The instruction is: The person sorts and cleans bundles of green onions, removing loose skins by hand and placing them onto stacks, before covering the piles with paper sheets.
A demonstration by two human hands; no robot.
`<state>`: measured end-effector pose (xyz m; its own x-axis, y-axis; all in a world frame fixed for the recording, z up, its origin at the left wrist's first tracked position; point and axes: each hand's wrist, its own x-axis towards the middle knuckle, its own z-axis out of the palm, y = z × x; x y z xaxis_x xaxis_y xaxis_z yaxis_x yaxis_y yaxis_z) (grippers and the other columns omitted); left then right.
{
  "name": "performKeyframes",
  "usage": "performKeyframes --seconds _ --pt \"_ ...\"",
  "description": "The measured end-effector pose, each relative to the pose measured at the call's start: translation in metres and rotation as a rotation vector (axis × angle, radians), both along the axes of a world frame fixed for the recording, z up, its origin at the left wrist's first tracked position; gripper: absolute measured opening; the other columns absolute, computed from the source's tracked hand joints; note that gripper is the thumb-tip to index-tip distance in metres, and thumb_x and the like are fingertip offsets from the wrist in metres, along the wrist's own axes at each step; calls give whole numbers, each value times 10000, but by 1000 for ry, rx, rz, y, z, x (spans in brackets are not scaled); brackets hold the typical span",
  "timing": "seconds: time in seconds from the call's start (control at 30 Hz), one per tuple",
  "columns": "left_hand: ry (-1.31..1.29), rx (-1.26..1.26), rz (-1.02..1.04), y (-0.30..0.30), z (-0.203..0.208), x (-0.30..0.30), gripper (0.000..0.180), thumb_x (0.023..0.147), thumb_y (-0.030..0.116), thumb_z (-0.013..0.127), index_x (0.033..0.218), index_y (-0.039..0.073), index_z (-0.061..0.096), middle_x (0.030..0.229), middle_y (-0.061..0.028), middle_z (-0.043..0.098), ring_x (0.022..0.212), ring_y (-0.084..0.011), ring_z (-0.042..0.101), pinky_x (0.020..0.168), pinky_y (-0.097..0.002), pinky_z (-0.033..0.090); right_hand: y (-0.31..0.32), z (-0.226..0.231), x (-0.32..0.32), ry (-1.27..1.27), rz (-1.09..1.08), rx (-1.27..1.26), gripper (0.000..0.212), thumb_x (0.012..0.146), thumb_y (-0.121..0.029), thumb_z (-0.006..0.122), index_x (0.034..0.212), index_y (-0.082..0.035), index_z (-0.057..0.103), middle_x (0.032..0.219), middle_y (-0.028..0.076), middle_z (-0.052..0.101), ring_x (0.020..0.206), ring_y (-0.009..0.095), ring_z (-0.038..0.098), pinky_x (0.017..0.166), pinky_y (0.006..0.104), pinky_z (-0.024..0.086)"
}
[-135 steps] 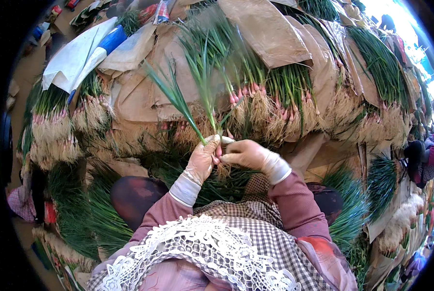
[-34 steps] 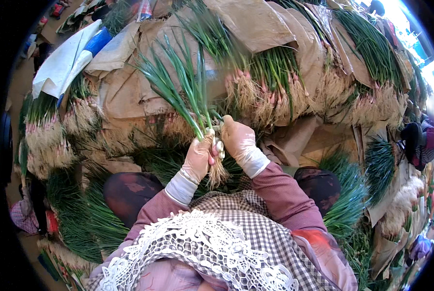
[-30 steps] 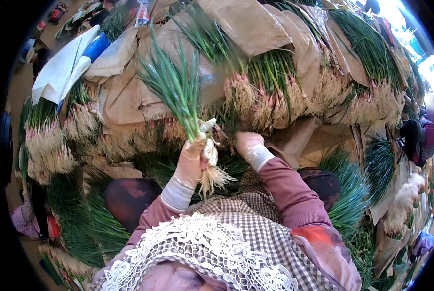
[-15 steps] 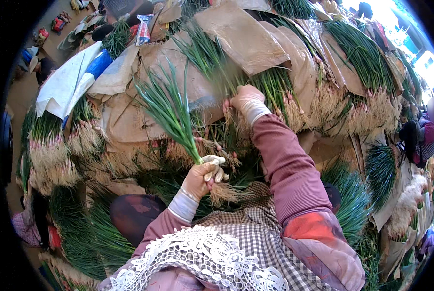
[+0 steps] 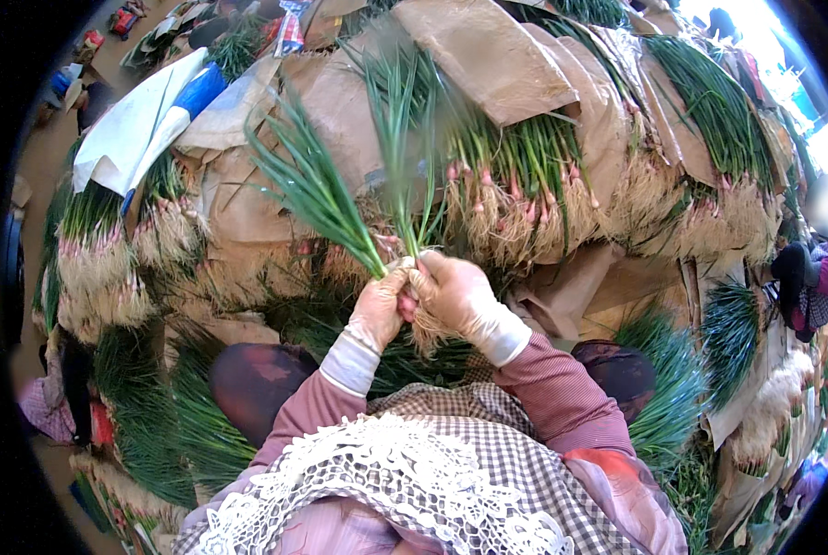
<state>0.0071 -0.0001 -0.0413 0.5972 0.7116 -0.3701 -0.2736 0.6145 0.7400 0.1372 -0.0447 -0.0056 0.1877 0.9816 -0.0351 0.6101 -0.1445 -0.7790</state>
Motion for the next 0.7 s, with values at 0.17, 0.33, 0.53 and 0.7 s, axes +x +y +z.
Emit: performKeyframes --seconds 0.17,0.33,0.53,0.7 --pt "24 -29 -37 7 -16 -5 245 856 218 456 970 24 553 627 -43 549 465 -85 455 447 -185 397 15 12 28 -275 -123 -21 234 796 -308 485 845 -87 543 674 133 572 659 292 566 606 373 444" --pt "-75 -209 62 -5 13 6 254 873 197 402 944 5 553 651 -65 563 499 -89 494 545 -188 457 37 8 79 -889 -363 162 184 745 -251 543 786 -74 520 701 113 548 668 274 547 608 391 421" --pt "43 5 -41 -2 -4 -8 183 841 214 489 824 39 540 584 -27 538 389 -53 423 331 -167 321 7 14 4 -278 -71 -54 304 774 -352 515 767 -50 539 688 128 552 660 271 546 618 382 419" --pt "117 38 14 -5 2 -2 151 836 187 490 824 48 547 593 -33 560 377 -49 418 308 -163 298 4 -2 18 118 -25 -223 251 789 -271 496 821 -27 548 669 124 563 646 209 551 623 308 439"
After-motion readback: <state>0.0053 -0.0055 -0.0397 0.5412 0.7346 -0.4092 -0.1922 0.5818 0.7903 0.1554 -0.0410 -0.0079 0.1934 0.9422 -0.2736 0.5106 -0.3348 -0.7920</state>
